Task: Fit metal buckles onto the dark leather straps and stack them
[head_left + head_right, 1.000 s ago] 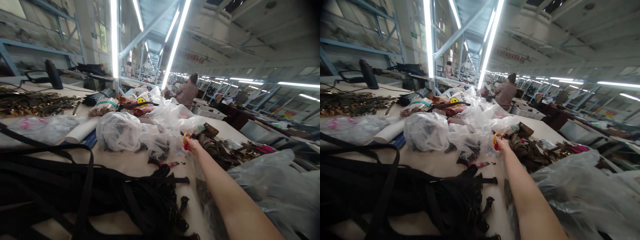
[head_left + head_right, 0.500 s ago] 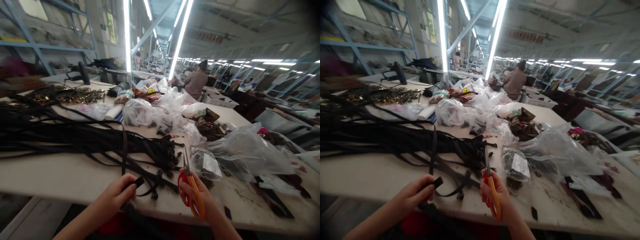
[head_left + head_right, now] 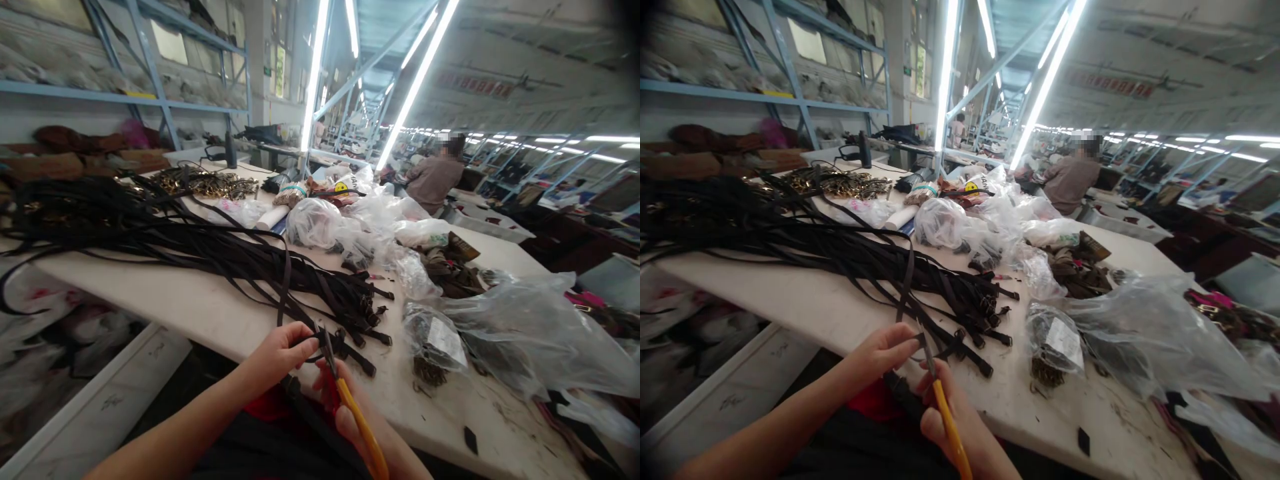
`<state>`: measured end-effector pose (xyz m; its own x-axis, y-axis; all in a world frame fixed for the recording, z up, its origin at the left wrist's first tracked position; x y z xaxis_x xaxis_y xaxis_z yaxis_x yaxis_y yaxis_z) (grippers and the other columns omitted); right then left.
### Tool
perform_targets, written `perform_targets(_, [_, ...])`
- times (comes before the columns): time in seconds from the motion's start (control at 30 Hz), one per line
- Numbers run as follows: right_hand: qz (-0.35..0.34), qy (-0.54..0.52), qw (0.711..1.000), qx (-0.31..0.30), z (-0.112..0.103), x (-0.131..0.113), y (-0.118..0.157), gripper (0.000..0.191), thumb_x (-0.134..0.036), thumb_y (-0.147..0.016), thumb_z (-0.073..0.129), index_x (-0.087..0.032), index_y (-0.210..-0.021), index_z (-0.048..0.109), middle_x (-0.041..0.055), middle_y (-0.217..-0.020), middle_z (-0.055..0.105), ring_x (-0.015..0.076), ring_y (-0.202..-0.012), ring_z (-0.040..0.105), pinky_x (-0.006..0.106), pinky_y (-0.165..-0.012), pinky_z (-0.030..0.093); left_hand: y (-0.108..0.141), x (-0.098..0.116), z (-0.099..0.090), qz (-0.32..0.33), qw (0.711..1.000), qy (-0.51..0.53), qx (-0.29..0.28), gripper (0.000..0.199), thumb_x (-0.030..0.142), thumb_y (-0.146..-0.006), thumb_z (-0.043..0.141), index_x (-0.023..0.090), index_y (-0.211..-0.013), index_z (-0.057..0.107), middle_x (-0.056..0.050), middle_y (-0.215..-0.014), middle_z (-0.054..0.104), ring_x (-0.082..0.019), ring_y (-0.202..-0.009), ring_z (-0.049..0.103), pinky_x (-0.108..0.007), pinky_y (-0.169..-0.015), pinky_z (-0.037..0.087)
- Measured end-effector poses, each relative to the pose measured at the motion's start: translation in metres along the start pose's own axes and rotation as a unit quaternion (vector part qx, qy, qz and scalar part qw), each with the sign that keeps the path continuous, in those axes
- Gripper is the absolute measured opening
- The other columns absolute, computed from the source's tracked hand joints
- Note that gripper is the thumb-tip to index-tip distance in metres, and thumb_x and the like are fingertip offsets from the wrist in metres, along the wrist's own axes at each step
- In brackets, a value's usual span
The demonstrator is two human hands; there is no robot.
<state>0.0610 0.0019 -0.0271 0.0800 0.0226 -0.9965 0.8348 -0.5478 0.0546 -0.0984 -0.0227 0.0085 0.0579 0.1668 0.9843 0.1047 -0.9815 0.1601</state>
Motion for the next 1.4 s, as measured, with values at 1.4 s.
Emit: perform_targets(1.4, [0.033,0.003,0.994,0.103,-0.005,0.032,-0.007,0.049,-0.058,-0.075,0.052,-0.020,-0.105,0.045,-0.0042,-0.065,0.033,0.0091,-0.053,0.027,0.023,-0.048,0.022,-0.024,-0.021,0.016,-0.017,0.996,0.059,-0.057,0.023,0.032,-0.076,0.052,0.012,-0.080,0.062,-0.002,-0.075,0.062,-0.015,-0.074,0.054,-0.024,-0.069,0.043])
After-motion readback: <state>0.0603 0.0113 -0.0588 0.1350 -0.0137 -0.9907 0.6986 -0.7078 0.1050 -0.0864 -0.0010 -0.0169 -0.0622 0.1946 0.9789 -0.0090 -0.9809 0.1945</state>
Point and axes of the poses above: each hand's wrist, its own y-axis away from the middle knuckle, its own z-axis out of the palm, x = y × z, the point moved 3 cm from there along -y, towards the middle knuckle
